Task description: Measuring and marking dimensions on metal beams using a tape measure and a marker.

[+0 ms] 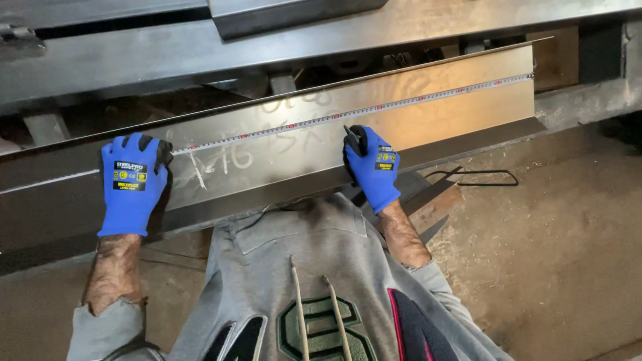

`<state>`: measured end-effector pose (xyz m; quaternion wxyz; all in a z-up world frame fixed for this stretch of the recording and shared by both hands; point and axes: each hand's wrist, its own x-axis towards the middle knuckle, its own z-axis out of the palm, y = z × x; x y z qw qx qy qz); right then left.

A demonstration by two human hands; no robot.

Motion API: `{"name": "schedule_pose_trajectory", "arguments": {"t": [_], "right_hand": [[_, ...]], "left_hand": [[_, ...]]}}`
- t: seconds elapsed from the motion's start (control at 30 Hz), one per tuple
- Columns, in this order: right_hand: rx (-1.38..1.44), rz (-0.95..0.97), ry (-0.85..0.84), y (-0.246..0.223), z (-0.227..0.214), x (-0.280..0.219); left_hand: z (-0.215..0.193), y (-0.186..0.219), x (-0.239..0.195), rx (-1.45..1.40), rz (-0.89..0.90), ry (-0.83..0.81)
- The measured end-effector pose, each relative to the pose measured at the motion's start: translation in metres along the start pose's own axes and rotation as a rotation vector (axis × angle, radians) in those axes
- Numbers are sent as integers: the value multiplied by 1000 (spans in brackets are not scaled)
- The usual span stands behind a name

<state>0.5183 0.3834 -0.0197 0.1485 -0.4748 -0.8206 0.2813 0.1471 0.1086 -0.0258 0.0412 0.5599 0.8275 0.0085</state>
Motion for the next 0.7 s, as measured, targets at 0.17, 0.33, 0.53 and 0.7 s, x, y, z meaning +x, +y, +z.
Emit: {"name": "schedule_pose_trajectory", "arguments": {"t": [0.17, 0.33, 0.53, 0.7], "right_hand": [[-14, 121, 38, 8, -6, 4], [-3, 186, 107, 30, -22, 14], [46, 200, 126, 38, -25, 20], [79, 132, 159, 41, -23, 18]], "left_hand": [[2, -1, -1, 12, 1, 42], [1, -1, -2, -22, -23, -8], [9, -6, -5, 6, -25, 16], [17, -9, -8, 52, -2, 53]]}}
